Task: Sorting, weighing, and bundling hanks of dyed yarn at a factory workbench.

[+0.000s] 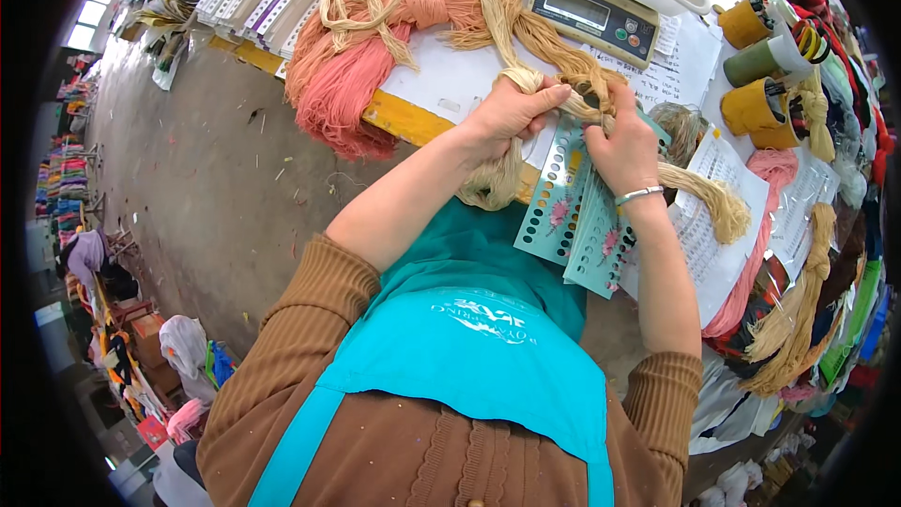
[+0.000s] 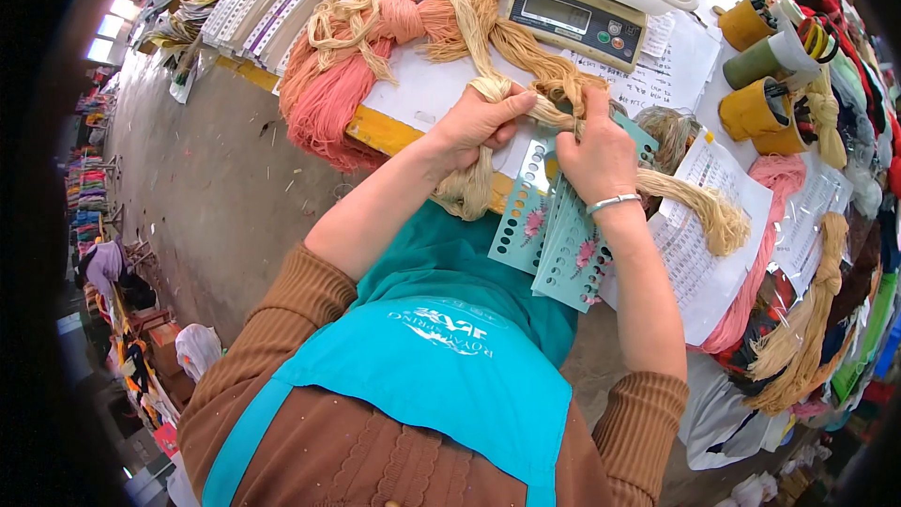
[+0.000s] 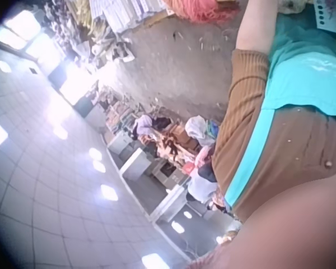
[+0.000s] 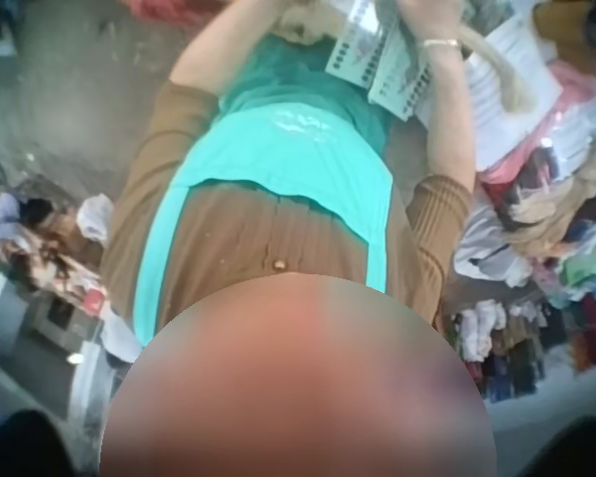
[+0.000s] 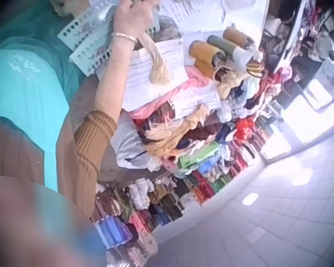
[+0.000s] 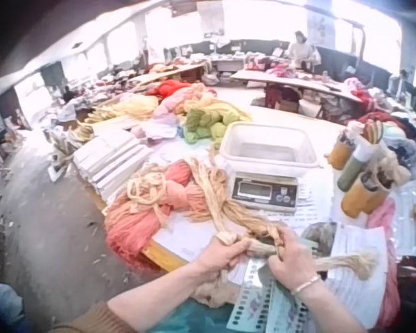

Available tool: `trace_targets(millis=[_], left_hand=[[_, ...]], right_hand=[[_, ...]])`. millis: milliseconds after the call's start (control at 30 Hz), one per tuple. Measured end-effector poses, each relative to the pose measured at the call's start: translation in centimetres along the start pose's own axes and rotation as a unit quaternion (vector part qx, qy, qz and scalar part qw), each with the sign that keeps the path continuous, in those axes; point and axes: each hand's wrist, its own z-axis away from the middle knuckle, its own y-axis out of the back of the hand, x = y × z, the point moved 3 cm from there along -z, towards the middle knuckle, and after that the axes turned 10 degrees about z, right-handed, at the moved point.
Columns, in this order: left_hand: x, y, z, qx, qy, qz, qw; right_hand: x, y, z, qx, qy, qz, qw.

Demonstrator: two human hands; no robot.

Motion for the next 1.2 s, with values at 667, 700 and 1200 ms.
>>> trace_targets(millis=[667,700,1200], left_hand=[[-2.0,-0.7,1.0,-0.04,0.09,0.226,0.969],[-1.9,-0.6,1.0,-0.041,0.091,0.226,0.969],[-1.4,-1.5,-0.9,-0.099,-0.14,-0.309,0.935]], right_hand=[[1.2,-1.5,-1.3,-0.161,-0.012,-0.088,0.983],[1.4,-1.7,-1.4,-0.16,-0.012,-0.087,0.983],[2.4,-2.9,-2.6,-0.222,-0.035,-0.299,0.927]])
